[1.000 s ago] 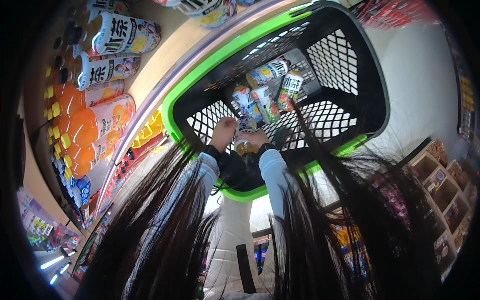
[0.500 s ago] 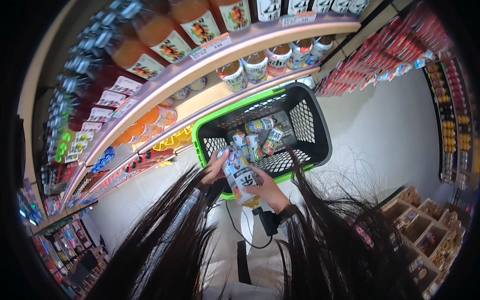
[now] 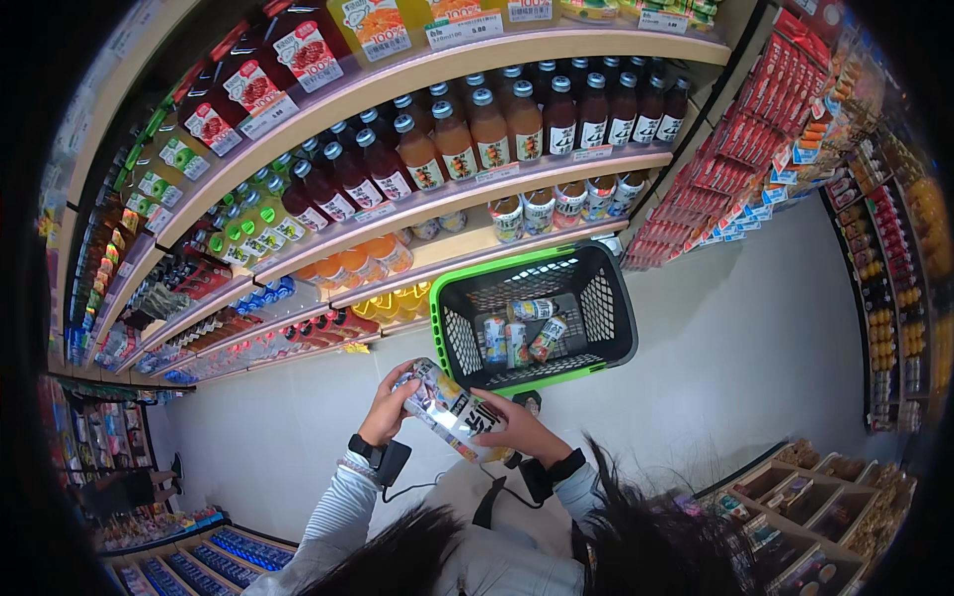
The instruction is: Restocking bottles of tea from a shopping basket onto supermarket shelves.
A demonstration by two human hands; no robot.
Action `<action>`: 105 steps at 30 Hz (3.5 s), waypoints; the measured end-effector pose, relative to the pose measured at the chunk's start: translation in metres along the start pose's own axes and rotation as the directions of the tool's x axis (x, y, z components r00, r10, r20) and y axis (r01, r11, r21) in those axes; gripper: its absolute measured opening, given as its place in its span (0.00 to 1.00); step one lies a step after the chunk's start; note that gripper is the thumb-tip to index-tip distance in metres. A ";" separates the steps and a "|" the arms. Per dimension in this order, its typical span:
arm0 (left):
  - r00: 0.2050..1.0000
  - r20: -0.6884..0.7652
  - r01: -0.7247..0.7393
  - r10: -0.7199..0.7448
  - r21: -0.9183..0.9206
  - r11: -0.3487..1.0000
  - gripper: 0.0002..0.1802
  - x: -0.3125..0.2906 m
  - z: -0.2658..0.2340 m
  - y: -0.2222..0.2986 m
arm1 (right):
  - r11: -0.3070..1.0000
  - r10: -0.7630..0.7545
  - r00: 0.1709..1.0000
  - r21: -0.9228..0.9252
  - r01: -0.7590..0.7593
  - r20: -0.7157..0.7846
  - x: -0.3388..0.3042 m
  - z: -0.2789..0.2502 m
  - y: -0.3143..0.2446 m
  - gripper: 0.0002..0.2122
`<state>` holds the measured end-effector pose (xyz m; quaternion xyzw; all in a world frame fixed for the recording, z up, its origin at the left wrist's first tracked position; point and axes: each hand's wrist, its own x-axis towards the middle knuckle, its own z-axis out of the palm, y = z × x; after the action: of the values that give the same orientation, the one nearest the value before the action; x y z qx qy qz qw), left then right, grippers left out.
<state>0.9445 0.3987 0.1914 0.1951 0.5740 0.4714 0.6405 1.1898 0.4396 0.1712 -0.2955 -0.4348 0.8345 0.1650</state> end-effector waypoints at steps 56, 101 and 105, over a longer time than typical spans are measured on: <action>0.848 0.091 -0.453 0.523 -0.388 0.803 0.36 -0.342 -0.062 -0.014 | 0.699 -0.715 0.693 0.055 0.713 0.093 -0.096 0.306 -0.096 0.17; 0.478 0.204 -0.878 0.854 0.082 0.472 0.39 -0.262 0.155 0.075 | 0.389 -0.649 0.572 0.428 0.816 -0.501 -0.176 0.147 -0.130 0.31; 0.559 0.332 -0.774 0.760 -0.121 0.622 0.44 -0.247 0.161 0.049 | 0.306 -0.588 0.556 0.475 0.825 -0.587 -0.182 0.117 -0.138 0.28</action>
<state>1.0992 0.2644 0.4092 0.5183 0.3165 0.6483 0.4593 1.2581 0.3473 0.4005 -0.1053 -0.1293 0.7107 0.6834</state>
